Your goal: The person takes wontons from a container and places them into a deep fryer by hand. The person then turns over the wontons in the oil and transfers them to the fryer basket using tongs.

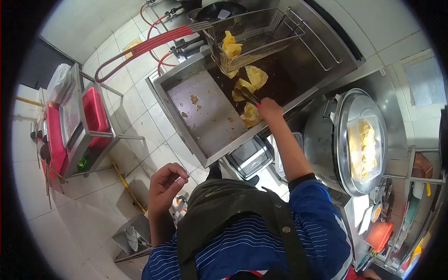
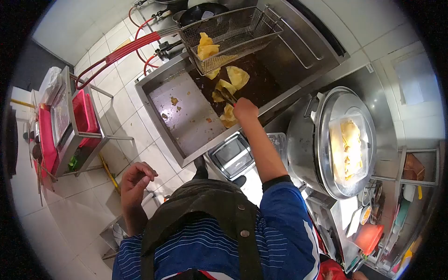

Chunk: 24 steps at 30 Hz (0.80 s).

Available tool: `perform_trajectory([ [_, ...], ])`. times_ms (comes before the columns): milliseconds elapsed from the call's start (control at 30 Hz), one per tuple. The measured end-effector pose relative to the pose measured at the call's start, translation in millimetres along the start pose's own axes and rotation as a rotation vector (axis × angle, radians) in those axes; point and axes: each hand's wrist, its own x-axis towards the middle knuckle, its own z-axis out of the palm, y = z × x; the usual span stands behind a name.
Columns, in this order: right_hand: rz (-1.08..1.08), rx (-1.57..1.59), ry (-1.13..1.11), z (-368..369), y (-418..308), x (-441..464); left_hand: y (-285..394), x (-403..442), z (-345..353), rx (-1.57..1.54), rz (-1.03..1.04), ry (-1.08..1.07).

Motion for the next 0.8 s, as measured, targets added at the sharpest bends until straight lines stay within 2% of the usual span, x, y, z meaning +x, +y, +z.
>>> perform_trajectory([
  [233,-0.017,-0.052,-0.035,-17,-9,4,0,-12,-5,0.006,0.023,0.054],
  [300,-0.001,-0.011,0.073,-24,-15,-6,-5,-13,-8,0.000,0.035,0.068],
  [433,-0.077,-0.072,0.083,-20,-46,-1,-7,-16,-8,0.000,0.052,0.086],
  [667,-0.232,-0.364,0.152,43,-60,31,-6,-28,-15,-0.001,0.056,0.142],
  [733,-0.260,-0.500,0.338,49,-56,34,-10,-32,-19,-0.017,0.049,0.178],
  [800,-0.287,-0.529,0.343,43,-52,33,-13,-34,-22,-0.041,0.061,0.196],
])
